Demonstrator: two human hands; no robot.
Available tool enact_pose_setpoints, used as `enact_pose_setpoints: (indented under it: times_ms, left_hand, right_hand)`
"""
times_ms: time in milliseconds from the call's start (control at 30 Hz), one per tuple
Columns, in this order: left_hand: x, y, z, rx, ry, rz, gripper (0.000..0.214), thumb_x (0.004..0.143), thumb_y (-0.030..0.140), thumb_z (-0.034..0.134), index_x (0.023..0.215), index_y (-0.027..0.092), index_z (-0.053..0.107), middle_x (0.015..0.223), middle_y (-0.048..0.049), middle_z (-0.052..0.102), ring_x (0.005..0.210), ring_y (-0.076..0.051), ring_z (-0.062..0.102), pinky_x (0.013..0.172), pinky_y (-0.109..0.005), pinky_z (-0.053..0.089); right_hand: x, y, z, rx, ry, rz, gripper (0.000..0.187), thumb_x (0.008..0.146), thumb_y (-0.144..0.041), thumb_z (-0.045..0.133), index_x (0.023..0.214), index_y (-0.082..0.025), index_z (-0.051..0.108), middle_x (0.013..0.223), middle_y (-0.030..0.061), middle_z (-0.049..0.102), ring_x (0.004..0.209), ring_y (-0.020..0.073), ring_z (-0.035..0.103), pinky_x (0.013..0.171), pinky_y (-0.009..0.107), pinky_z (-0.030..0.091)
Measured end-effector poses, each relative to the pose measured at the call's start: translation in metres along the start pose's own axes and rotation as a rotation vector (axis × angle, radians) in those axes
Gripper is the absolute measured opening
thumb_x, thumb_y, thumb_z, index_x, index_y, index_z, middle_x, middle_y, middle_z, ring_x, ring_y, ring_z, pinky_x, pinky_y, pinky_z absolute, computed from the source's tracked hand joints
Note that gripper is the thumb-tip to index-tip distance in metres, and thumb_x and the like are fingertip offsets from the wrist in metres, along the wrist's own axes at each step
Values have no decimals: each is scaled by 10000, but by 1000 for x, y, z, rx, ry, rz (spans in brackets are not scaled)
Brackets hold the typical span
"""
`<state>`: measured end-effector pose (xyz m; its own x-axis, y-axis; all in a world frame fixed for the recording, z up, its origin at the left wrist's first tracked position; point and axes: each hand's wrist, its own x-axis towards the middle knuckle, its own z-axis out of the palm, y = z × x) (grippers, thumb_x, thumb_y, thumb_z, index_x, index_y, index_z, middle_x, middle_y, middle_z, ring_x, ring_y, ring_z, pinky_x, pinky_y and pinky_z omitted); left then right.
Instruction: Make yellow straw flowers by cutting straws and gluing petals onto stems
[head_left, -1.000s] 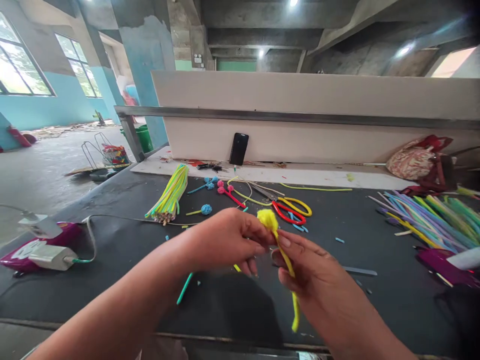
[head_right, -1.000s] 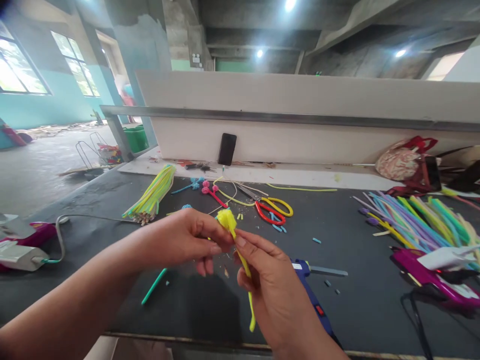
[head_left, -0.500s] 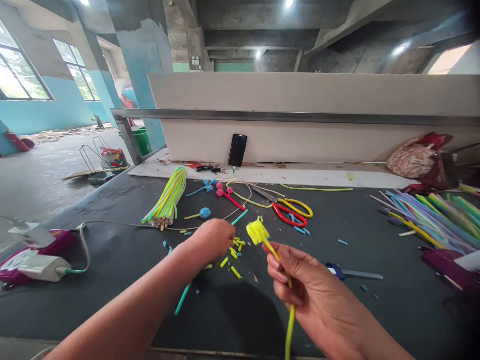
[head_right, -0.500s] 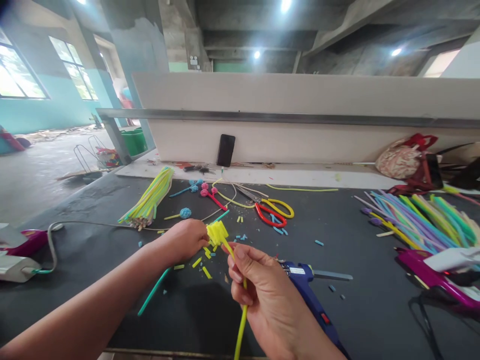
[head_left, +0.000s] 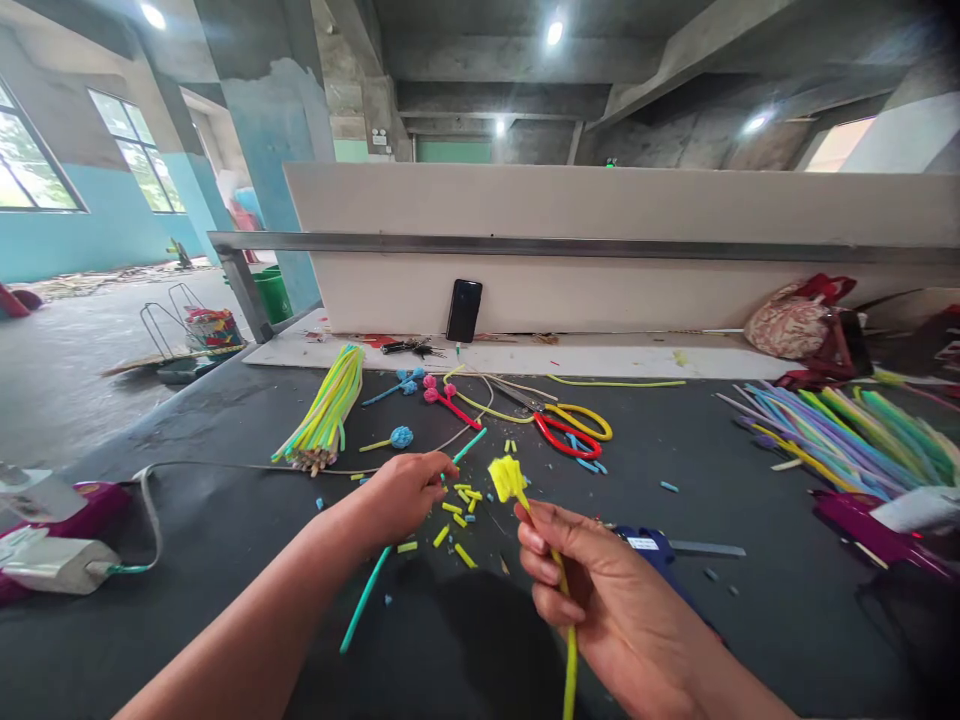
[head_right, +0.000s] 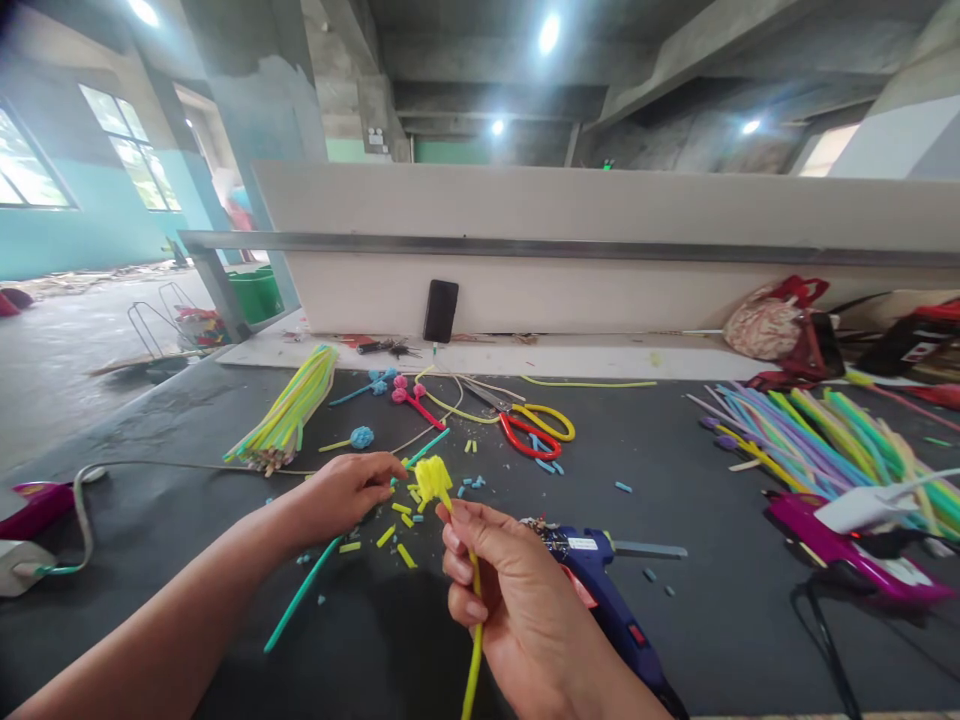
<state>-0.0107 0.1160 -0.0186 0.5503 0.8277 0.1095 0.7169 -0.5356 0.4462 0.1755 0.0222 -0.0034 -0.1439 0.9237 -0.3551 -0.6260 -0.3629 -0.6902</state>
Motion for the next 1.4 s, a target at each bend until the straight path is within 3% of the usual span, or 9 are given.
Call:
enact_pose_setpoints:
  times_ms: [233,400,500,600,733,967,1100,1400]
  left_hand:
    - [-5,6,-10,-792,-53,-199,67,675,182,572,739,163,567,539,54,540,495,-106,537,528,-239,461]
    - [-11,12,-24,-987,20,-181,123,681,238,646,674,150,560,528,21,580,505,-108,548,544,-242,453]
    - [-15,17,-24,-1014,114,-55,118,694,246,665,673,150,600,705,-14,614,644,-108,553,619,-230,433]
    - [-16,25,-18,-972,214,73,85,694,223,676,655,163,633,974,-39,569,913,-152,532,765,-243,406]
    - [-14,34,-9,-899,284,79,52,697,210,677,659,183,654,1099,-45,492,1104,-192,438,891,-274,346]
    - [-11,33,4,-871,322,37,37,709,196,662,676,192,645,1077,-37,480,1090,-177,442,945,-289,302]
    - [-10,33,8,-833,405,59,43,699,193,663,669,183,633,1055,-38,466,1059,-173,452,931,-283,315]
    - [-9,37,12,-631,514,75,44,710,151,622,675,175,609,1001,-42,468,977,-160,484,885,-290,365]
  right_hand:
    - [3,4,-1,-2,34,41,77,754,-173,637,707,-114,654,594,-28,445,459,37,363,357,145,237]
    - [6,5,0,-12,37,37,96,767,-178,618,683,-132,615,581,-33,447,447,36,354,351,145,208]
    - [6,8,1,-55,51,22,100,762,-191,623,684,-139,590,580,-37,445,448,36,340,351,145,198]
    - [5,11,1,-107,66,4,108,755,-210,631,694,-141,577,590,-37,443,463,40,337,359,145,201]
    - [4,13,1,-143,46,-8,135,769,-234,614,681,-149,558,608,-33,442,477,48,333,367,151,196]
    - [2,14,4,-140,41,17,162,753,-236,630,656,-156,526,599,-43,419,467,45,303,365,157,148]
    - [0,14,4,-150,21,21,173,752,-243,632,656,-154,519,602,-43,424,464,41,289,365,158,127]
    - [2,14,3,-173,-4,27,143,748,-210,612,657,-152,519,597,-52,384,464,40,254,373,164,97]
